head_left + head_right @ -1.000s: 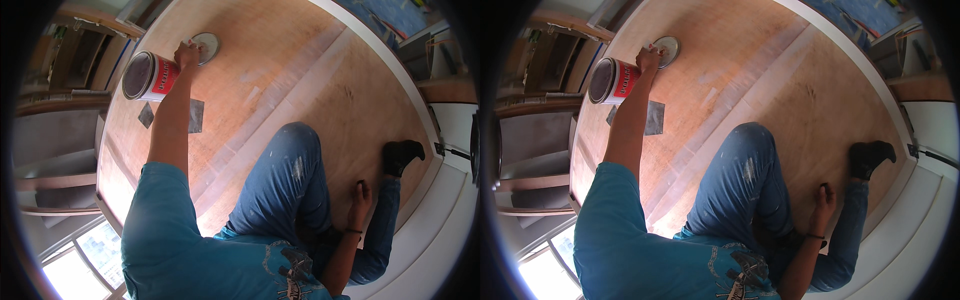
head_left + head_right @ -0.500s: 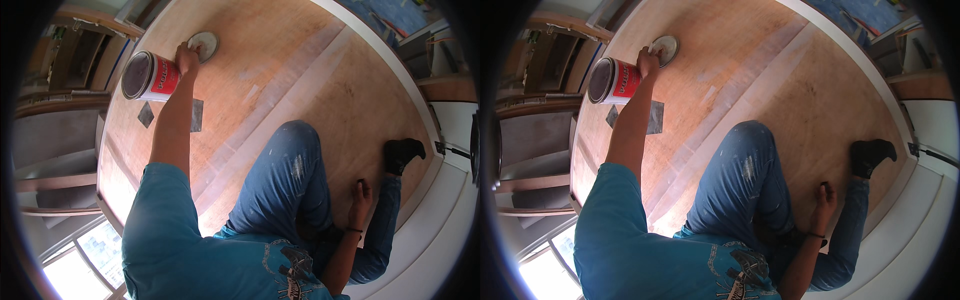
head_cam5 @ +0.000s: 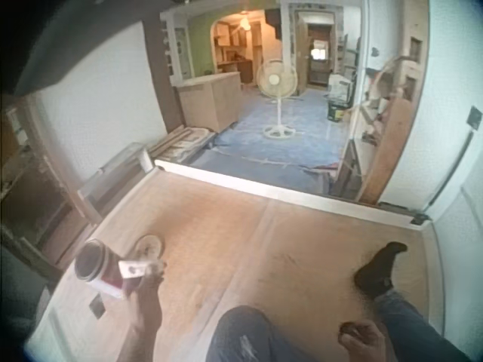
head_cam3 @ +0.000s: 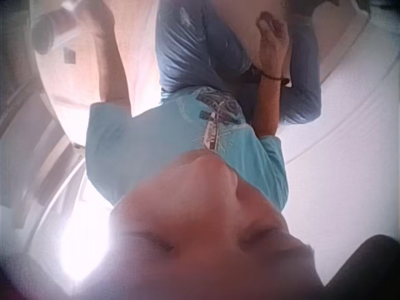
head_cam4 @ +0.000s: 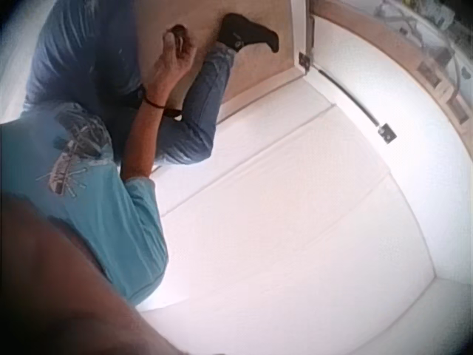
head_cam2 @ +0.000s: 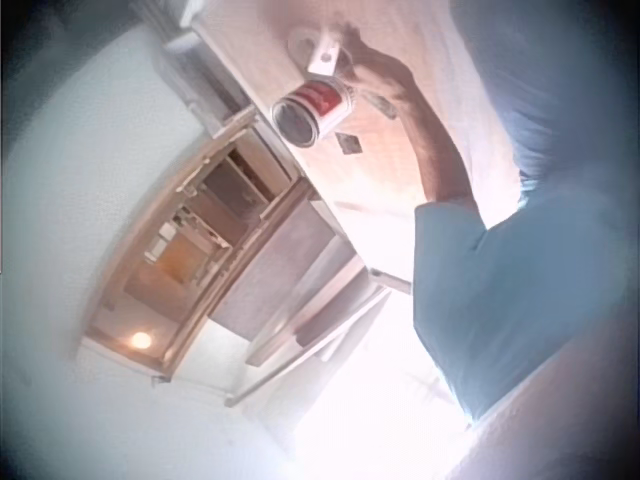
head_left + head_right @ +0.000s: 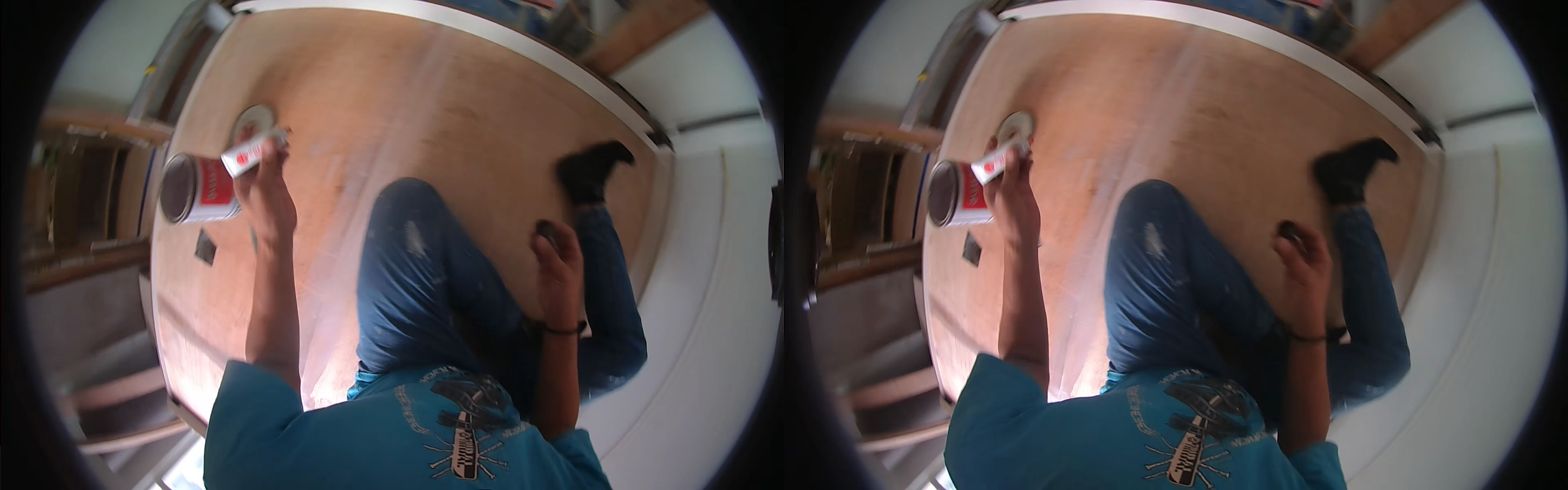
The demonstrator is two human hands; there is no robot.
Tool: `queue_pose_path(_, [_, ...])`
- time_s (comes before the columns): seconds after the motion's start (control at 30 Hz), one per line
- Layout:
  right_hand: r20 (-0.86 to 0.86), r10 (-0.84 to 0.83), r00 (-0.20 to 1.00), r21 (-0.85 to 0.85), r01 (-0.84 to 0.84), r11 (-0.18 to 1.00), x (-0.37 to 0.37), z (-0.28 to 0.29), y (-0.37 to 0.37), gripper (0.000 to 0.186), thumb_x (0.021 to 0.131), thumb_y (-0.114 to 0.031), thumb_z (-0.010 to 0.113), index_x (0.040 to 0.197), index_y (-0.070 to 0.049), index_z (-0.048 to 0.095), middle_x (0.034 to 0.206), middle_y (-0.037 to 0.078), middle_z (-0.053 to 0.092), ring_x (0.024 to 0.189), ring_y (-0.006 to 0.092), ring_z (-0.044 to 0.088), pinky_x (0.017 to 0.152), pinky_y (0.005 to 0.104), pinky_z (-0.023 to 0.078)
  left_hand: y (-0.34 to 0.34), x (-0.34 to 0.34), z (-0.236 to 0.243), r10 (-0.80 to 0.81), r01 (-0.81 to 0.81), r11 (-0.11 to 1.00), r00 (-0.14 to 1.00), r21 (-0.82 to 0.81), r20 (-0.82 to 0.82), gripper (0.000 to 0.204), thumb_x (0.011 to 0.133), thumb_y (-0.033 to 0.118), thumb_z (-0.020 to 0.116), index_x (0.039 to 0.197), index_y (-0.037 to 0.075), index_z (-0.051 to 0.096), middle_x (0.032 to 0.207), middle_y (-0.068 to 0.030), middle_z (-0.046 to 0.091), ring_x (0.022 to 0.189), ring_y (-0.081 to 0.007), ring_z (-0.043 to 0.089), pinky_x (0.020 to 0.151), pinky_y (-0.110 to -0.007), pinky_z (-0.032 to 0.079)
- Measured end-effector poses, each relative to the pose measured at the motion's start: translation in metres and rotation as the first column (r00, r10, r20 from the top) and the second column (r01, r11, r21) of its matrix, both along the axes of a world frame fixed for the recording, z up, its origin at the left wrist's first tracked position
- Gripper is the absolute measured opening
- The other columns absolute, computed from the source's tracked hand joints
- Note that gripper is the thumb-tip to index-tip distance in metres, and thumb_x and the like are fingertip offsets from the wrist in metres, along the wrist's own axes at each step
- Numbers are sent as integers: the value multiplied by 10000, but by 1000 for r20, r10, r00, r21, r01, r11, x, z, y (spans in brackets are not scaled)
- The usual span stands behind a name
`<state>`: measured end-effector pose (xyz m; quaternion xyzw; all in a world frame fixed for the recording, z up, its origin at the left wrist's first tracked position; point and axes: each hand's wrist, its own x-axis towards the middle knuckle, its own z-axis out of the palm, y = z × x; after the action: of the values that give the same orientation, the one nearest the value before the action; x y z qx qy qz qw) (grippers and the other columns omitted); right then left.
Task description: The person sits on the floor and uses a sanding block to sand a wooden floor surface. They repeatedly rub the block across the floor, occasionally pause to inspect the surface, and handle a small tube and a paint can nearby.
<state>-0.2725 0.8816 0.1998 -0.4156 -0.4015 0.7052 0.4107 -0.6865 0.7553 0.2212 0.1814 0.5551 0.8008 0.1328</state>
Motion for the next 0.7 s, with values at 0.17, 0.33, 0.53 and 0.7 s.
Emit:
queue_pose_path(0.17, [-180,89,980,51,-81,995,-2,43,-32,380,907,85,735,1264,4,635,1184,111,701,1093,175,693,974,299,554,5,183,46,-544,504,839,790,206,283,367,934,-57,725,1279,-3,611,1267,-166,688,1143,-240,694,1009,-368,561])
queue_pose_path(0.33, [-249,65,966,164,-24,986,31,72,-58,402,891,126,734,1267,17,641,1255,115,666,1133,193,689,995,318,578,12,259,65,-753,736,657,637,163,163,380,893,-103,758,1235,-4,627,1288,-148,668,1155,-238,689,1035,-365,561])
queue_pose_path(0.53, [-271,26,962,313,63,948,66,78,-72,374,866,185,713,1208,37,692,1312,126,604,1178,208,668,1006,330,605,14,290,76,-844,848,530,528,2,93,372,881,-88,788,1214,-19,637,1228,-150,690,1135,-215,693,1004,-347,577])
queue_pose_path(0.7, [-259,-1,966,327,88,941,83,79,-75,343,858,206,695,1155,37,722,1284,143,623,1175,227,672,996,323,620,12,303,81,-844,849,524,528,-64,91,367,874,-79,801,1203,-26,646,1176,-153,717,1118,-218,701,982,-346,589])
